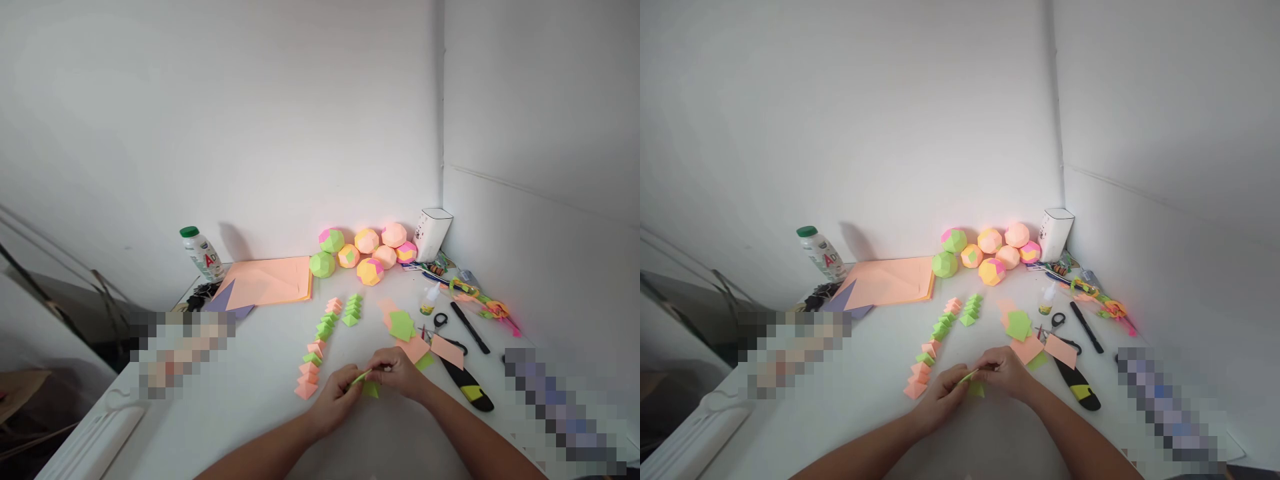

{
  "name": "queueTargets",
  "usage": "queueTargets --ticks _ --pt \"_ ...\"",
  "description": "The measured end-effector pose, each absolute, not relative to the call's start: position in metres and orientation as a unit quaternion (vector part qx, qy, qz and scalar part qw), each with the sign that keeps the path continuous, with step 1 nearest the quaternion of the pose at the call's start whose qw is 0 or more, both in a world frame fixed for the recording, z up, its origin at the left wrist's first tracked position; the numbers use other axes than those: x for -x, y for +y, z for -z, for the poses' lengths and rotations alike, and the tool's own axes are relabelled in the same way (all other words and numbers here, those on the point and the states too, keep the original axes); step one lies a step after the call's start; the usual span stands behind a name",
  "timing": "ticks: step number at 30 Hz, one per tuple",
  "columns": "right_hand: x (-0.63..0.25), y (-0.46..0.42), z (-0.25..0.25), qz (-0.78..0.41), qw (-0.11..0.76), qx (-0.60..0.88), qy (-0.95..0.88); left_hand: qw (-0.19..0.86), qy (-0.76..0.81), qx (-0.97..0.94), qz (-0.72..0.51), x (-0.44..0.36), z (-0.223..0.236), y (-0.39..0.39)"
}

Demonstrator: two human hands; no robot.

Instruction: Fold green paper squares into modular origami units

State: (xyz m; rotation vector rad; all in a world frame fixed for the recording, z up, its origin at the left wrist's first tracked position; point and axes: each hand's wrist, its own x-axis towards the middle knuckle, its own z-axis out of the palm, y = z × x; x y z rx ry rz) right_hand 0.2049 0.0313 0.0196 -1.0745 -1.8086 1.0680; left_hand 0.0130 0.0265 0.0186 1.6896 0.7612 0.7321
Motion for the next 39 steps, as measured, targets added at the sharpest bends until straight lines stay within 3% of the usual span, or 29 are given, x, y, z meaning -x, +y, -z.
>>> queueTargets --ticks 5,11,17,39 --pt "-0.203 0.031 -0.022 -0.434 0.392 0.434 -0.685 0.533 0.348 -0.687 -0.351 -0.015 -0.015 0.025" --pt "-0.203 0.030 -0.028 -0.457 0.408 0.464 -0.641 0.622 0.381 -0.565 -0.385 -0.018 -0.014 0.025" --pt "-0.202 0.027 -0.029 -0.396 0.366 0.448 -0.713 0.634 0.362 -0.580 -0.360 -0.019 -0.013 0.027" --pt "-0.202 0.028 -0.021 -0.438 0.347 0.470 -0.683 0.662 0.386 -0.505 -0.399 -0.022 -0.004 0.028"
